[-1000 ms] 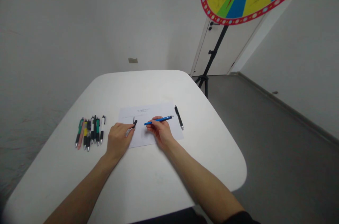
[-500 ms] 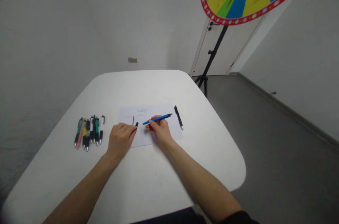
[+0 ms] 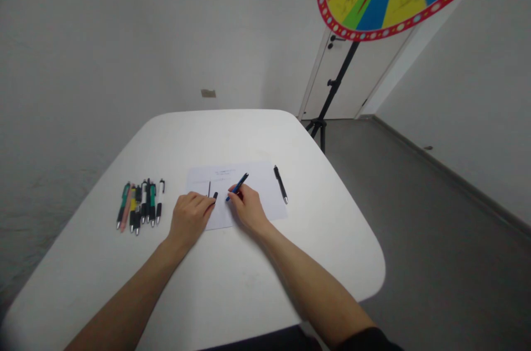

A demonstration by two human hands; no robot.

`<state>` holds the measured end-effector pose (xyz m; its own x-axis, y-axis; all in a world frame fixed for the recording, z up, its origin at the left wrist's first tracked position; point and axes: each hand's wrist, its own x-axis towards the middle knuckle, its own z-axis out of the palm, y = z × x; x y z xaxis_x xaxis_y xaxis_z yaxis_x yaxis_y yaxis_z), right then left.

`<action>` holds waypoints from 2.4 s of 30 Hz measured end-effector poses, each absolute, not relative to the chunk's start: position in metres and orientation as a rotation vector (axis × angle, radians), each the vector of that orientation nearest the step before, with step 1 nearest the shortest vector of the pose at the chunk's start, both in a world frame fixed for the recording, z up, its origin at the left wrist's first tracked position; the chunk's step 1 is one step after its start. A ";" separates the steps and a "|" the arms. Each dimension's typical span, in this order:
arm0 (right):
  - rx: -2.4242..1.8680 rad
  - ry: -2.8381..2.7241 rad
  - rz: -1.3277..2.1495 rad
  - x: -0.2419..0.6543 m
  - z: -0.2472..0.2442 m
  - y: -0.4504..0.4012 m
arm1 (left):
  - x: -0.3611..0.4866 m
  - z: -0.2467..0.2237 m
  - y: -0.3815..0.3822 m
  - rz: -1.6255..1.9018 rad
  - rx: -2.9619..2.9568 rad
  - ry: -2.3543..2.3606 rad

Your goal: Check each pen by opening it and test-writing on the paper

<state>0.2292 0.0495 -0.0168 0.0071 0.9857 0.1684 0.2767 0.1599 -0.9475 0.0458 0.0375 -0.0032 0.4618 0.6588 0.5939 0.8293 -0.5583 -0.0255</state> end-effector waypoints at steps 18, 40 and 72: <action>-1.274 -1.430 0.995 0.226 -0.015 0.049 | 0.046 -0.004 0.038 -0.747 -2.396 -1.201; -1.193 -1.293 0.992 0.221 -0.002 0.067 | 0.040 0.001 0.037 -0.849 -2.327 -1.285; -1.397 -1.366 0.994 0.232 -0.010 0.059 | 0.061 -0.005 0.041 -0.542 -2.382 -1.219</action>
<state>0.2320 0.0589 -0.0098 0.0603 0.9970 0.0493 0.2598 0.0320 -0.9651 0.0607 0.0406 -0.0050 0.5425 0.6674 0.5102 0.8260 -0.5345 -0.1791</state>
